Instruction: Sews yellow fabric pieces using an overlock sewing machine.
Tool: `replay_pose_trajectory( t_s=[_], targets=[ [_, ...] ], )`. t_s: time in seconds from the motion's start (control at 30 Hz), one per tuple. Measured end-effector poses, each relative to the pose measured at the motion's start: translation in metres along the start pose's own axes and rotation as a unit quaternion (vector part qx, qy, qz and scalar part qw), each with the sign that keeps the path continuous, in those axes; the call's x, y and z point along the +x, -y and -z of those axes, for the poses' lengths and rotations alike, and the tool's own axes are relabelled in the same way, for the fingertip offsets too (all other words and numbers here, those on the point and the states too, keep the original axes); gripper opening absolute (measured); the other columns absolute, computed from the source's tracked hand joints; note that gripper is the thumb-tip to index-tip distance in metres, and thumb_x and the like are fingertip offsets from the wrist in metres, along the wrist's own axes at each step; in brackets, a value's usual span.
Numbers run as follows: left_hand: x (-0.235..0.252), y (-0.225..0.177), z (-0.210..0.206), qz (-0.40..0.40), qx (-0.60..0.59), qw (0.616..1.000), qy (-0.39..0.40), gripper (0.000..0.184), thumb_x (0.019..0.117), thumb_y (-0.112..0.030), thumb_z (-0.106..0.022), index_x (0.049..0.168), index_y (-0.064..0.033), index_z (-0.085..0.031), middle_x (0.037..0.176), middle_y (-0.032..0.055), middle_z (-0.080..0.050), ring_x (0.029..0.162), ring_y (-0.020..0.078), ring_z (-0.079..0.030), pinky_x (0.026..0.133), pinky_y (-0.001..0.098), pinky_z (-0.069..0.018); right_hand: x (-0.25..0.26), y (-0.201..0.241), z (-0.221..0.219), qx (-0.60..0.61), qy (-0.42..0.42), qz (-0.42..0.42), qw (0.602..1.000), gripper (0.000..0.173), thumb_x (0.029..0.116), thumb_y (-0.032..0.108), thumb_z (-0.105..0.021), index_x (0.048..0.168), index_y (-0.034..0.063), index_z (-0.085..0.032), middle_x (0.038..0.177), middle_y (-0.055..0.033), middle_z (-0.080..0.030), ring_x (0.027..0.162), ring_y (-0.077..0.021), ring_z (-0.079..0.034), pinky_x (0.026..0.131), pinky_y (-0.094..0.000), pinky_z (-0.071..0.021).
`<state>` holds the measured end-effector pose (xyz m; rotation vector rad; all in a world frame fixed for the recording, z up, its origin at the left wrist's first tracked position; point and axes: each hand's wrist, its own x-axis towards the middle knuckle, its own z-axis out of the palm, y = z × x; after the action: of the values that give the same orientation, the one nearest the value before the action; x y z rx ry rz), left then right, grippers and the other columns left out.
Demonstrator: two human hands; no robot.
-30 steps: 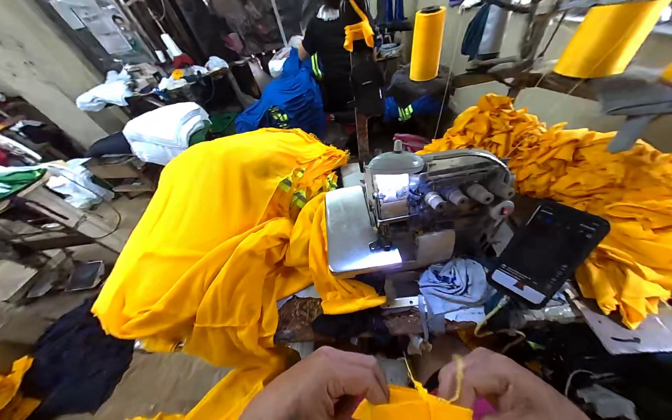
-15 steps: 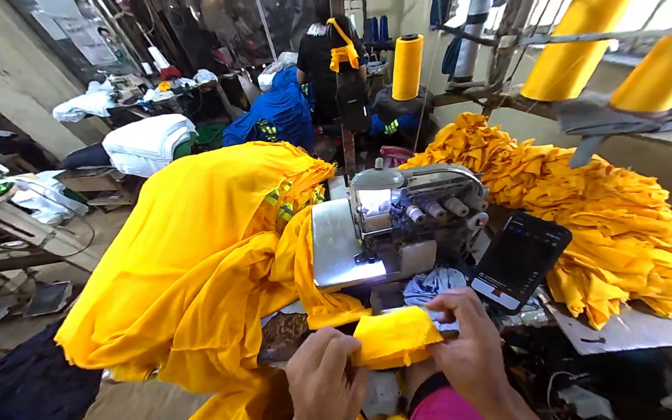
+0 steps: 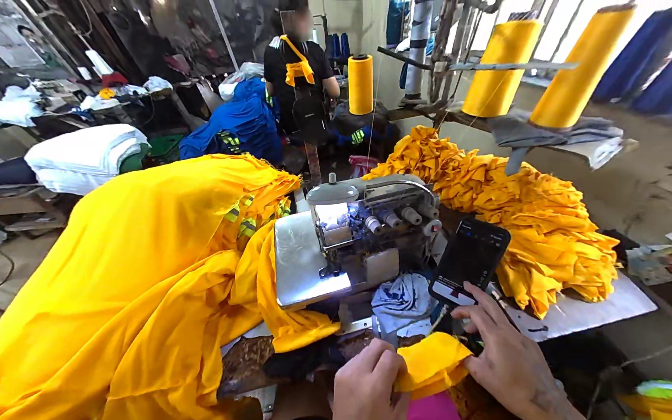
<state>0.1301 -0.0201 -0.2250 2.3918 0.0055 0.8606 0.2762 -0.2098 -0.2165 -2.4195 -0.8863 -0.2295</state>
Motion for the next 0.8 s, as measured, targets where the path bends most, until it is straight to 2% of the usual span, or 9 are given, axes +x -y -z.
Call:
replay_pose_trajectory(
  t_s=[0.1,0.2,0.33,0.5,0.8],
  targets=[
    [-0.004,0.001,0.006,0.010,-0.018,0.999,0.025,0.009,0.0800,-0.008,-0.073,0.087,-0.0089,-0.068,0.094,0.0072,-0.071,0.076,0.0133,-0.069,0.059,0.0271,-0.0569,-0.008,0.002,-0.003,0.040,-0.024,0.027,0.999,0.050,0.0577,0.009,-0.080,0.107,0.0113,-0.072,0.149,-0.0130,-0.054,0.075,-0.0251,-0.073,0.053,-0.0464,-0.0587],
    [-0.014,0.003,0.014,0.032,-0.034,0.997,0.054,0.009,0.0814,-0.004,-0.073,0.090,-0.0068,-0.069,0.096,0.0101,-0.071,0.078,0.0153,-0.070,0.060,0.0294,-0.0578,-0.017,0.010,-0.006,0.079,-0.001,0.021,0.997,0.052,0.0575,0.005,-0.081,0.109,0.0097,-0.072,0.150,-0.0147,-0.054,0.077,-0.0279,-0.074,0.054,-0.0479,-0.0587],
    [-0.022,0.005,0.018,0.057,-0.050,0.995,0.069,0.007,0.0828,-0.002,-0.071,0.089,-0.0041,-0.069,0.097,0.0132,-0.072,0.084,0.0180,-0.072,0.064,0.0324,-0.0593,-0.019,0.013,-0.017,0.084,0.002,0.012,0.996,0.051,0.0586,0.009,-0.082,0.109,0.0108,-0.072,0.151,-0.0139,-0.054,0.076,-0.0265,-0.074,0.055,-0.0465,-0.0589],
    [-0.021,0.008,0.017,0.055,-0.054,0.995,0.069,0.006,0.0835,-0.002,-0.071,0.089,-0.0038,-0.069,0.095,0.0130,-0.071,0.082,0.0173,-0.070,0.065,0.0310,-0.0586,-0.016,0.013,-0.018,0.081,0.001,0.012,0.997,0.052,0.0573,0.010,-0.081,0.108,0.0120,-0.074,0.151,-0.0131,-0.053,0.075,-0.0254,-0.073,0.054,-0.0455,-0.0583],
    [-0.024,0.007,0.013,0.059,-0.072,0.993,0.078,0.009,0.0830,-0.002,-0.072,0.090,-0.0045,-0.068,0.097,0.0123,-0.071,0.083,0.0168,-0.070,0.064,0.0301,-0.0585,-0.021,0.008,-0.020,0.082,0.001,0.007,0.997,0.048,0.0613,0.011,-0.080,0.109,0.0126,-0.073,0.152,-0.0117,-0.053,0.076,-0.0224,-0.073,0.056,-0.0434,-0.0596]
  ],
)
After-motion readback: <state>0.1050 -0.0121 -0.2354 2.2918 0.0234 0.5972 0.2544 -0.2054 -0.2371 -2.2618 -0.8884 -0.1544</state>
